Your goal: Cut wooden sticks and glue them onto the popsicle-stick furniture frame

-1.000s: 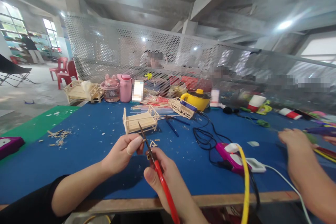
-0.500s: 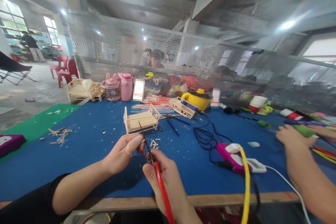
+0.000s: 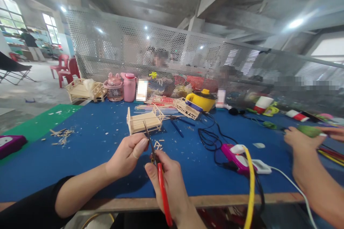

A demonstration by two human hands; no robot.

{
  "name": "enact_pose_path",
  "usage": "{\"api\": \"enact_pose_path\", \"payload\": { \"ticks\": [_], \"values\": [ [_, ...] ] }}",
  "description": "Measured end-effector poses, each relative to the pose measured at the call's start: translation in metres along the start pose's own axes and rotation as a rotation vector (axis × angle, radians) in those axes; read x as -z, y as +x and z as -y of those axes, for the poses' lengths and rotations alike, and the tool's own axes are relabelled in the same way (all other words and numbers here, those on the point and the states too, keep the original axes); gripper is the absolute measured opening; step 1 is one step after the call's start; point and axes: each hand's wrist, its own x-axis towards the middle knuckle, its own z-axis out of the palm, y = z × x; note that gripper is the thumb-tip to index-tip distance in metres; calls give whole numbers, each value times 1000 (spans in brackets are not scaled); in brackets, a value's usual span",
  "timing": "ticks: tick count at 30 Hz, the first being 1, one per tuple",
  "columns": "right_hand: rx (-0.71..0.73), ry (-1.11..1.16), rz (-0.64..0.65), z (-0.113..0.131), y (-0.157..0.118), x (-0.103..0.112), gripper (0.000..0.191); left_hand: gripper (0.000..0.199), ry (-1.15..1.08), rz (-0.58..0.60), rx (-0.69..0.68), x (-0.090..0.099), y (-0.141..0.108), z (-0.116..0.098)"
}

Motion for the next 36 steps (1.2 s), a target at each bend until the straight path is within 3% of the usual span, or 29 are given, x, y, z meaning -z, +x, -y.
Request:
{"api": "enact_pose_path", "payload": {
  "ticks": [8,12,18,24,28,33,36],
  "values": [
    [28,-49,52,16,7,9,34,30,219,76,-149,6,5,2],
    [34,-71,72,12,7,11,28,31,282,85,-202,8,5,2],
    [-62,-75,-40,1,2,7,29,31,212,107,-167,3,2,3],
    [-131,-63,-176,-1,9,22,32,19,48,46,-72,1,2,11],
    [-227,-252,-183,-14,5,39,41,20,47,65,-28,2,2,12],
    [-278,-596,-122,-39,-1,68,26,26,77,143,18,1,1,12],
    [-409,-834,-57,-54,7,90,25,26,93,183,59,-1,2,13]
  ]
}}
